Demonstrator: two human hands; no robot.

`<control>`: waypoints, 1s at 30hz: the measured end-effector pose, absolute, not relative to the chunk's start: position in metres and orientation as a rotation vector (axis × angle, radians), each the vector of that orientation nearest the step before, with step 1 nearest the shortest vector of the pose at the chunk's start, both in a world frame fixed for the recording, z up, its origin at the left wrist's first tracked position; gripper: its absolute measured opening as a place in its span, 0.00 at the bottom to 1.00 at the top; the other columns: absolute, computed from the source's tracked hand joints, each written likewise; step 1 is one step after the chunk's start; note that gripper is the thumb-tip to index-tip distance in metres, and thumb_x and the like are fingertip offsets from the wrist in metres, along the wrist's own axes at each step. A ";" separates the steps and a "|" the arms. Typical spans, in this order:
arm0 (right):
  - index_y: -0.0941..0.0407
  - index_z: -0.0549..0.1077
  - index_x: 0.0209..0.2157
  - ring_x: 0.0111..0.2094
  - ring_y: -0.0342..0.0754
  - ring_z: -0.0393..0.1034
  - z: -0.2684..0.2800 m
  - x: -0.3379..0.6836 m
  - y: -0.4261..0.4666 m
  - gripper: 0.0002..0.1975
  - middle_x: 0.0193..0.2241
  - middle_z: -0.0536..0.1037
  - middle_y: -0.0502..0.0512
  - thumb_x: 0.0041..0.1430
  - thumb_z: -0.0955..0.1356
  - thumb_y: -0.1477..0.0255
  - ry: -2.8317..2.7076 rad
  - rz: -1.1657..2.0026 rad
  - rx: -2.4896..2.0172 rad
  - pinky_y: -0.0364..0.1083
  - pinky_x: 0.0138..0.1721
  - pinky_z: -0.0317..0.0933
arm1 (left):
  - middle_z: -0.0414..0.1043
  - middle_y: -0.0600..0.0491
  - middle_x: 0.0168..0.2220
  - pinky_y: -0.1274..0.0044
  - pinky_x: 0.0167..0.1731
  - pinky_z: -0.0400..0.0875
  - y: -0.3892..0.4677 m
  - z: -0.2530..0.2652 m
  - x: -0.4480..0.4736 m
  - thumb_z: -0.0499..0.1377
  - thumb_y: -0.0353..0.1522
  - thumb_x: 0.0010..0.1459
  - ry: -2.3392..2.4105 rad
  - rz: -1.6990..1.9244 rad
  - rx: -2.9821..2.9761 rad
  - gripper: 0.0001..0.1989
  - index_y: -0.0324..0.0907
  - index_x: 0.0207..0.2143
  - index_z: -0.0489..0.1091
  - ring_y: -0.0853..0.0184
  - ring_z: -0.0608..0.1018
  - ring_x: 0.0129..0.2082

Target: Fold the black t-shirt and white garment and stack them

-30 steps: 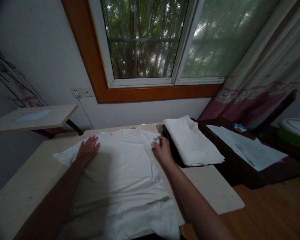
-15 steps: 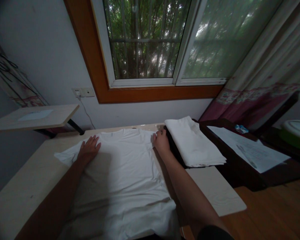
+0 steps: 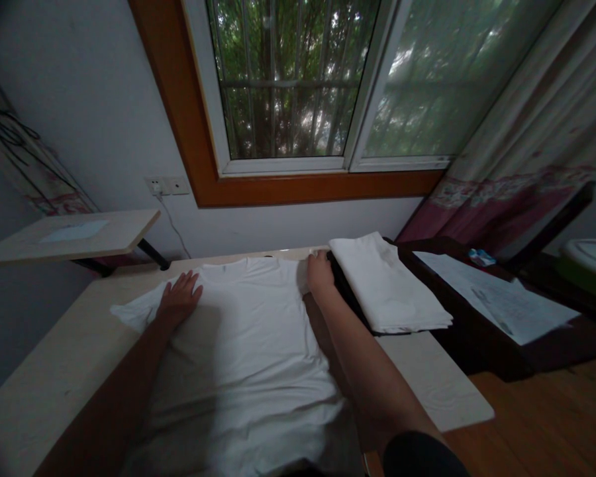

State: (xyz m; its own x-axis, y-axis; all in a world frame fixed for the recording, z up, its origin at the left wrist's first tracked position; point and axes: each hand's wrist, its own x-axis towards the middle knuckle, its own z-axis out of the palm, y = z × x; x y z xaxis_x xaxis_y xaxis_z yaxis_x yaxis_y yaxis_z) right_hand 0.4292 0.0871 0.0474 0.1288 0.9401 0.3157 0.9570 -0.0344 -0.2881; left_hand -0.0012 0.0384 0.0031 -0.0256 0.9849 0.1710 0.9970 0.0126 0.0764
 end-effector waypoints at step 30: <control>0.51 0.77 0.47 0.47 0.50 0.76 0.086 0.378 0.056 0.15 0.51 0.75 0.57 0.56 0.70 0.72 -1.637 0.683 -0.966 0.52 0.53 0.72 | 0.69 0.41 0.64 0.48 0.67 0.50 0.089 0.019 0.215 0.56 0.31 0.63 -1.642 -0.622 -2.877 0.21 0.45 0.59 0.72 0.49 0.64 0.68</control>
